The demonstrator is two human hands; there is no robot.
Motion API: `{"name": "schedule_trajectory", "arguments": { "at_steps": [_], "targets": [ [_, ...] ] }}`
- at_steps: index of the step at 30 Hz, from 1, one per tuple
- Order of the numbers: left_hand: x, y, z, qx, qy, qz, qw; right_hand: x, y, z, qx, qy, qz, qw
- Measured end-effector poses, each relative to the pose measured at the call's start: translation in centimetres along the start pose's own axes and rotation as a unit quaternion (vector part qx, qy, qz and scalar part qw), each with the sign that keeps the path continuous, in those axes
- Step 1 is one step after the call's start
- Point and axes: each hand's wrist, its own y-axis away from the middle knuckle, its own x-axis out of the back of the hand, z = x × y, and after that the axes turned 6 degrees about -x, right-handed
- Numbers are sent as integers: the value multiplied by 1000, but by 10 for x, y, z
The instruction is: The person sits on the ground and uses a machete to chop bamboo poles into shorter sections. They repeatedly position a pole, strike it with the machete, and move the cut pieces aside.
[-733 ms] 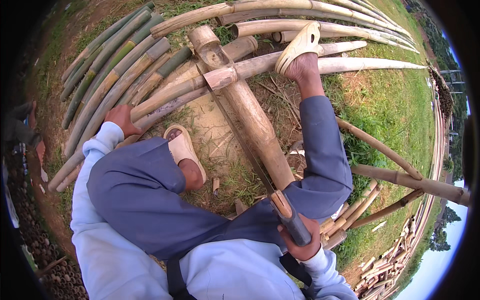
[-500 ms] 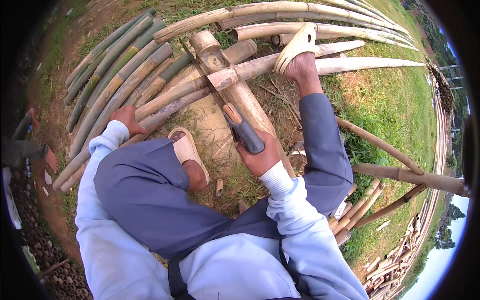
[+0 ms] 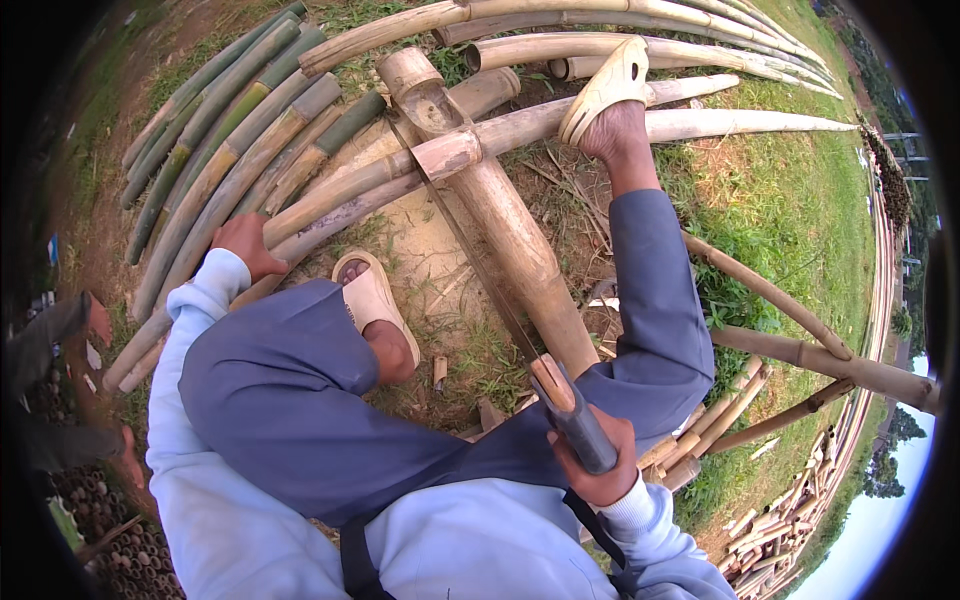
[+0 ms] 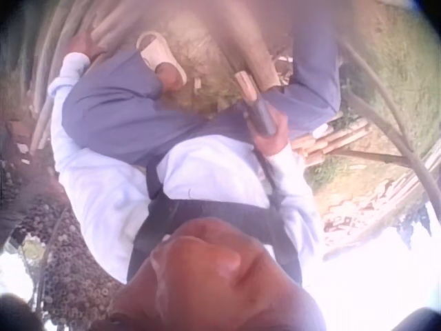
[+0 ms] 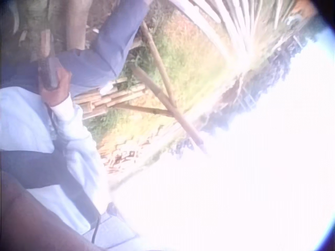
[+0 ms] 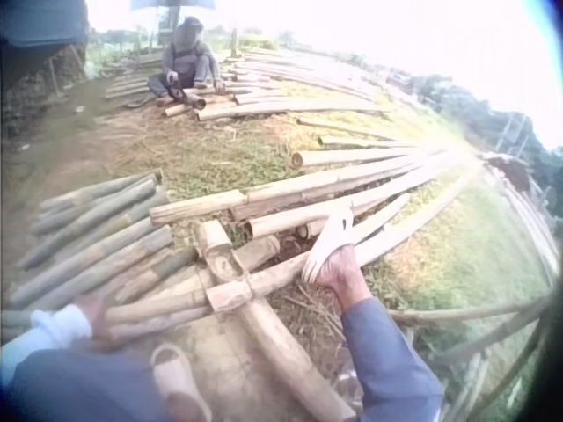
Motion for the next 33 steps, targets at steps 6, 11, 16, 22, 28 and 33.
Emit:
{"name": "schedule_trajectory", "arguments": {
  "at_steps": [6, 11, 16, 22, 28, 33],
  "targets": [
    [4, -14, 13, 27, -6, -59, 998, -63, -179, -2, 22, 18, -6, 1000],
    [9, -15, -1, 5, 18, -24, 1000, -49, -84, 15, 65, -71, 54, 994],
    [-1, 1, 3, -4, 11, -19, 1000, 12, 37, -1, -72, 27, -5, 997],
    [1, -5, 12, -1, 17, -35, 999, -32, -85, 22, 44, -58, 25, 997],
    [9, -16, 9, 6, 6, -61, 998, -73, -185, 11, 53, -2, 42, 998],
    [-8, -3, -6, 0, 12, -12, 1000, -26, -50, 15, 21, -10, 5, 1000]
  ]
}}
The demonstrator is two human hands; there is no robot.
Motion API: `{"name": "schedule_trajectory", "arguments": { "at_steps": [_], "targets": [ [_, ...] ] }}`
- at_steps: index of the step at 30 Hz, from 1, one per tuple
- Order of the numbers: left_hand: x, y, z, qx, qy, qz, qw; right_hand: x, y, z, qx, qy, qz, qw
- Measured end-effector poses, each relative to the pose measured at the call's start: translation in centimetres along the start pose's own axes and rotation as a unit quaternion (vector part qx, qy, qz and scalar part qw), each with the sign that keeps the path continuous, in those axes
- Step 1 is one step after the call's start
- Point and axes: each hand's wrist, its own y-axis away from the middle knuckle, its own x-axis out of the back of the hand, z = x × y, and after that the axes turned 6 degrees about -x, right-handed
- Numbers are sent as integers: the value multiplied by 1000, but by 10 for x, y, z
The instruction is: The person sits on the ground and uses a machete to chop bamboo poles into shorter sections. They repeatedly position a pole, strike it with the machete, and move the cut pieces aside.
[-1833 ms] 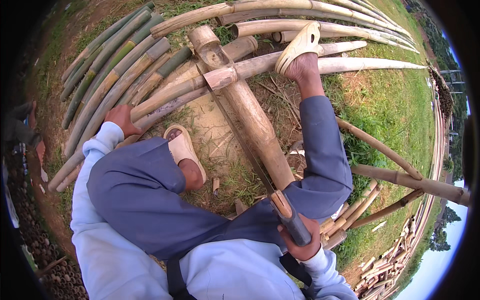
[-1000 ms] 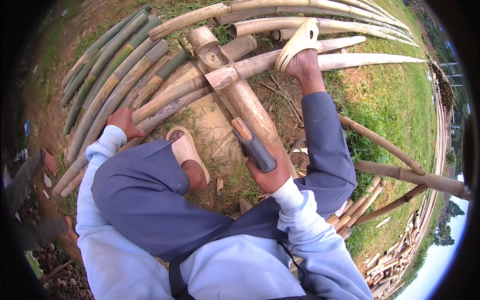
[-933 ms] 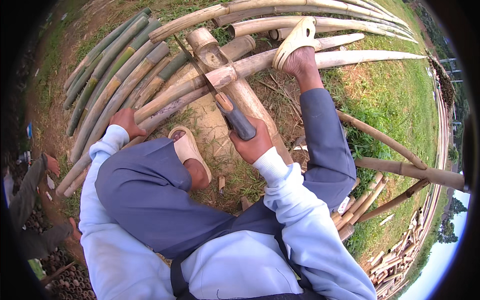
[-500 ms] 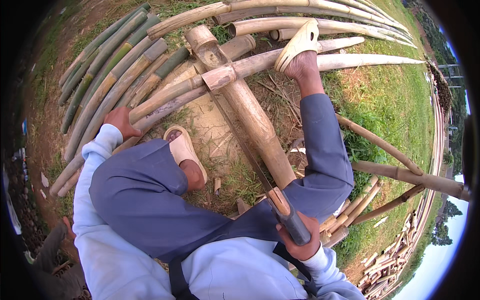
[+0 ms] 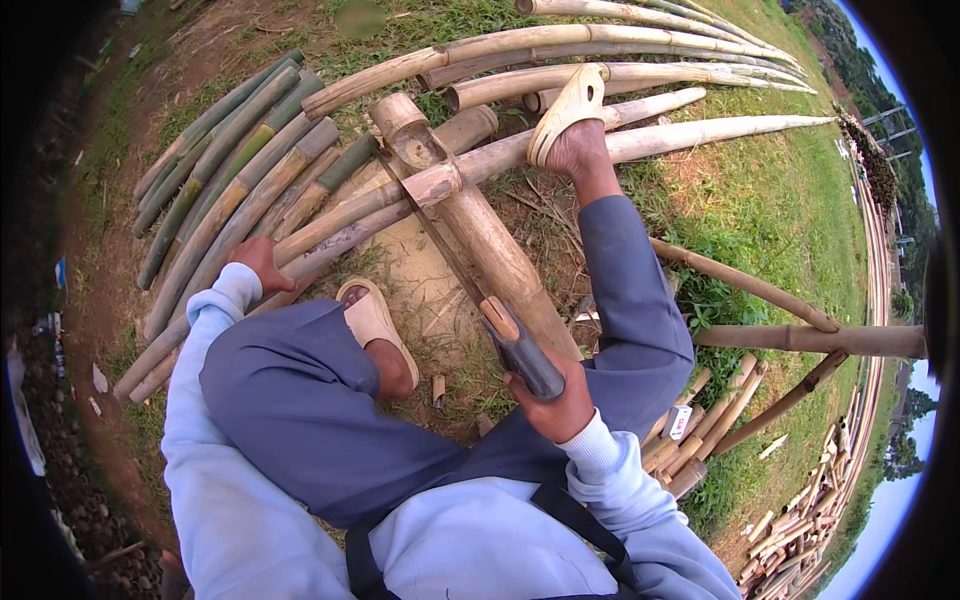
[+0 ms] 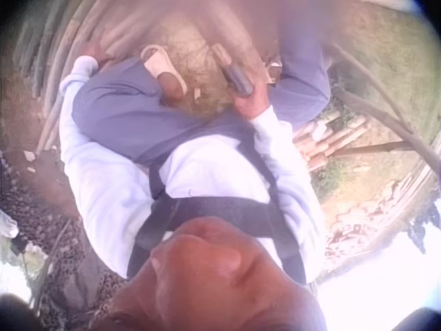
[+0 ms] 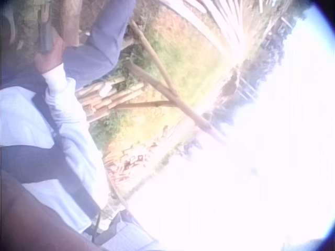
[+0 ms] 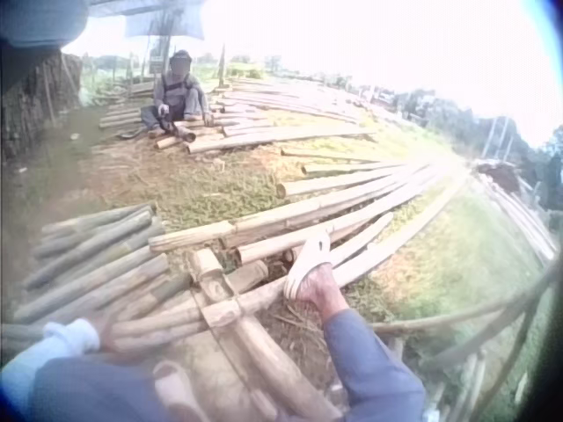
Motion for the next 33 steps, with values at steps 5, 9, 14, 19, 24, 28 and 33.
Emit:
{"name": "schedule_trajectory", "arguments": {
  "at_steps": [5, 9, 14, 19, 24, 28, 33],
  "targets": [
    [5, 11, 19, -16, 13, 46, 999, 30, 82, -13, -63, 15, -7, 998],
    [-10, 21, 15, -12, 15, -38, 999, -5, 2, 10, -33, 23, 14, 999],
    [7, -7, 8, -13, 10, -46, 999, -55, -153, 9, 49, 30, 38, 998],
    [4, 4, -1, -39, 30, -5, 999, -68, -160, 35, 47, 6, 63, 997],
    [3, 19, 8, -30, 50, 79, 995, -64, -147, 33, 13, 13, 60, 998],
    [5, 29, 0, -18, 45, 122, 991, -59, -142, 21, 36, 5, 70, 997],
    [13, 26, -1, 20, 40, 107, 993, -64, -147, 39, 75, -16, 64, 995]
  ]
}}
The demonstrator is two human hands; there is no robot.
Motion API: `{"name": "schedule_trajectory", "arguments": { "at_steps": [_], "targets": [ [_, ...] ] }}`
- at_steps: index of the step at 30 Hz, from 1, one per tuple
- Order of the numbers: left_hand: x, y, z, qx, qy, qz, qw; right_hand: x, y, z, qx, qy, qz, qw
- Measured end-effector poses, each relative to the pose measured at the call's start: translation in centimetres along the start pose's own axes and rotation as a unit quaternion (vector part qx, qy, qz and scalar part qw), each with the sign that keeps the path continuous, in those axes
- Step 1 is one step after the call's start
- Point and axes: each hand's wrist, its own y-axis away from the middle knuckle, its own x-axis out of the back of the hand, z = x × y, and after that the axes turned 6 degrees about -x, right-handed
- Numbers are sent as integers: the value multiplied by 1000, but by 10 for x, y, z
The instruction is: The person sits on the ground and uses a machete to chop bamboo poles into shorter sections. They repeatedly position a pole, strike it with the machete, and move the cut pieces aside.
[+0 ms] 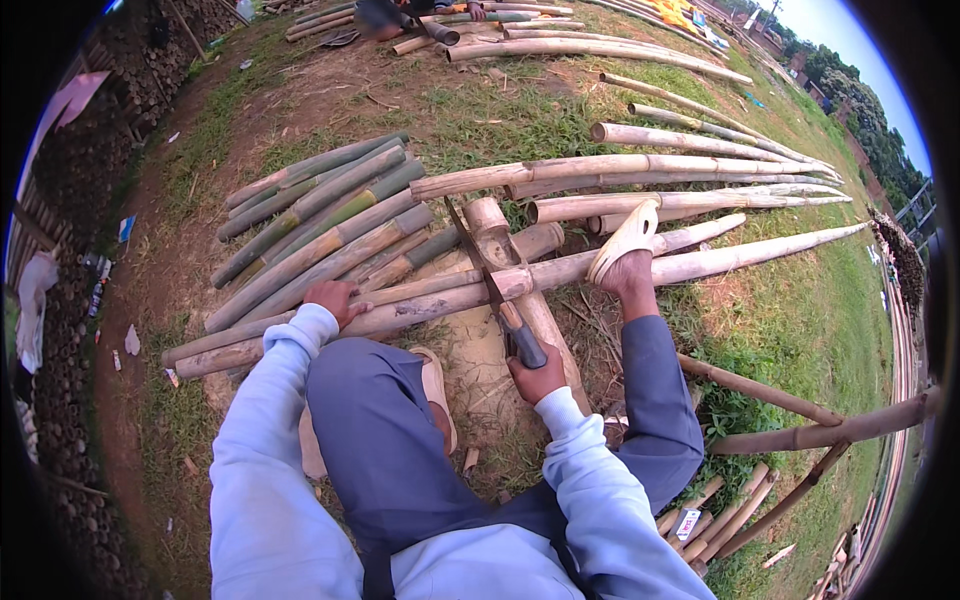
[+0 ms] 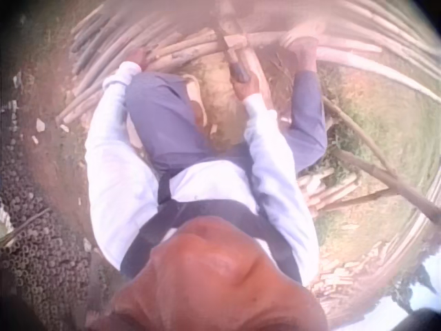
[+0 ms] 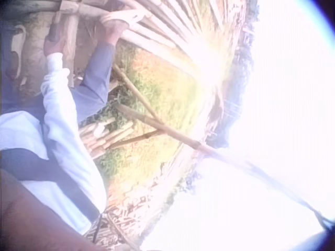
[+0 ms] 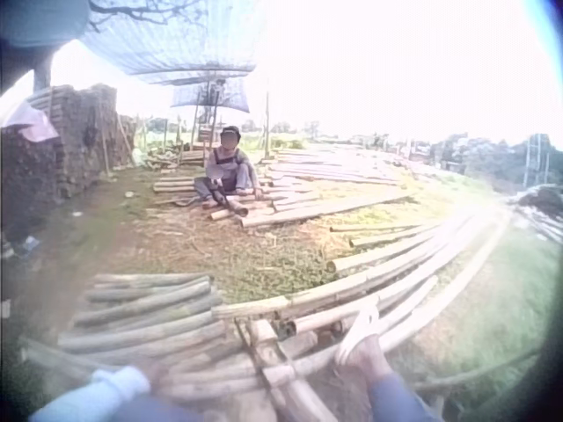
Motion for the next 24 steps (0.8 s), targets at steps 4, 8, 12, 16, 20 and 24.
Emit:
{"name": "schedule_trajectory", "arguments": {
  "at_steps": [4, 8, 12, 16, 20, 24],
  "targets": [
    [-28, -5, -31, -31, -21, 120, 992, -2, -5, 5, -25, -5, -28, 999],
    [-22, 5, -43, -8, 45, 214, 976, 6, 1, -4, -41, 4, -51, 998],
    [-2, 16, -66, 66, 163, 286, 942, 10, 6, -18, -51, -20, -58, 997],
    [10, 23, -75, 97, 248, 359, 894, 18, 8, -12, -61, -46, -59, 995],
    [21, 47, -57, 36, 184, 345, 920, 14, 5, -6, -60, -37, -59, 996],
    [1, 56, -38, -39, 51, 193, 979, 12, 7, -12, -58, -34, -55, 996]
  ]
}}
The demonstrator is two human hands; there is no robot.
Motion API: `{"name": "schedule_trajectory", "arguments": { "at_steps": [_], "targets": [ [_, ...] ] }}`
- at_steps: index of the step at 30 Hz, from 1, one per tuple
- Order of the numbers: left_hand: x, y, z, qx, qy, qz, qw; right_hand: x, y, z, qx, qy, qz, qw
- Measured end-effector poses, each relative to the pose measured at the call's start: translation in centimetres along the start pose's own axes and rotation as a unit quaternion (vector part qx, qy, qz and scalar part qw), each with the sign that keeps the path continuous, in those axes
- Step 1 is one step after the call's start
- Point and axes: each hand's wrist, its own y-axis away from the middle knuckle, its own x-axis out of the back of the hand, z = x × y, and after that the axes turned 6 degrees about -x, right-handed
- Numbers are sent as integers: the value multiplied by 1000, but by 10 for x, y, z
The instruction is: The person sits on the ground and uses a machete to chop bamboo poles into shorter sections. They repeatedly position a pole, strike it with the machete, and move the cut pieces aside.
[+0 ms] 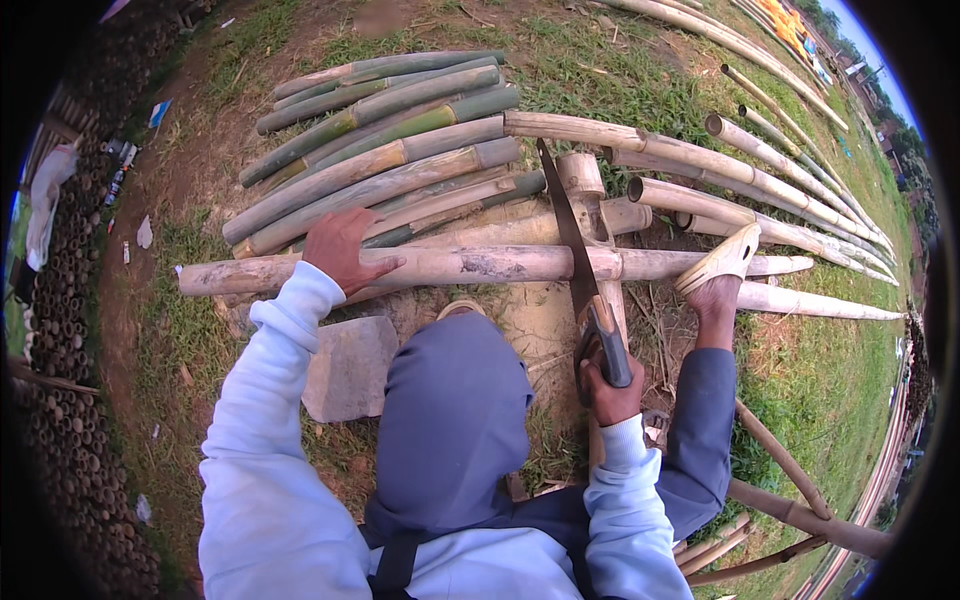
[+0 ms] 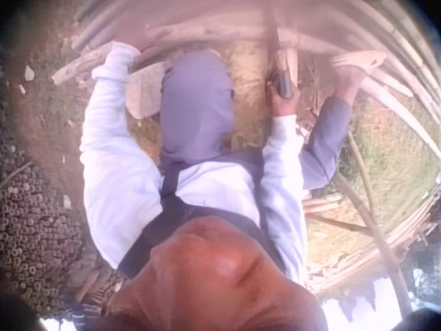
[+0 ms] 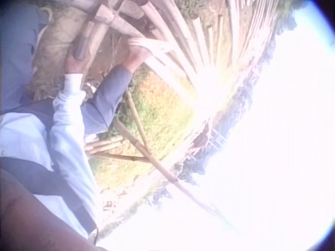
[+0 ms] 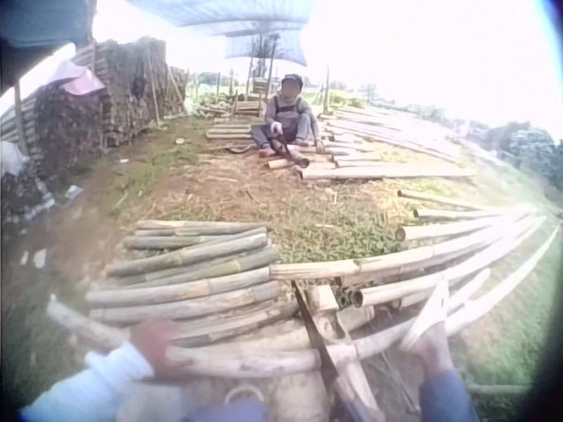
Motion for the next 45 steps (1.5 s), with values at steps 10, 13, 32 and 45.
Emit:
{"name": "schedule_trajectory", "arguments": {
  "at_steps": [10, 13, 32, 45],
  "targets": [
    [-35, -36, 41, -22, -54, -217, 974, -1, 1, -9, -9, -25, -17, 999],
    [-49, -33, 34, -18, -49, -208, 977, -3, 3, -12, 8, 10, -9, 1000],
    [-62, -42, 33, 34, -75, -254, 964, 68, 168, -45, -100, 54, -16, 993],
    [-59, -53, 42, 19, -51, -226, 973, 4, 3, -31, 6, 35, 17, 999]
  ]
}}
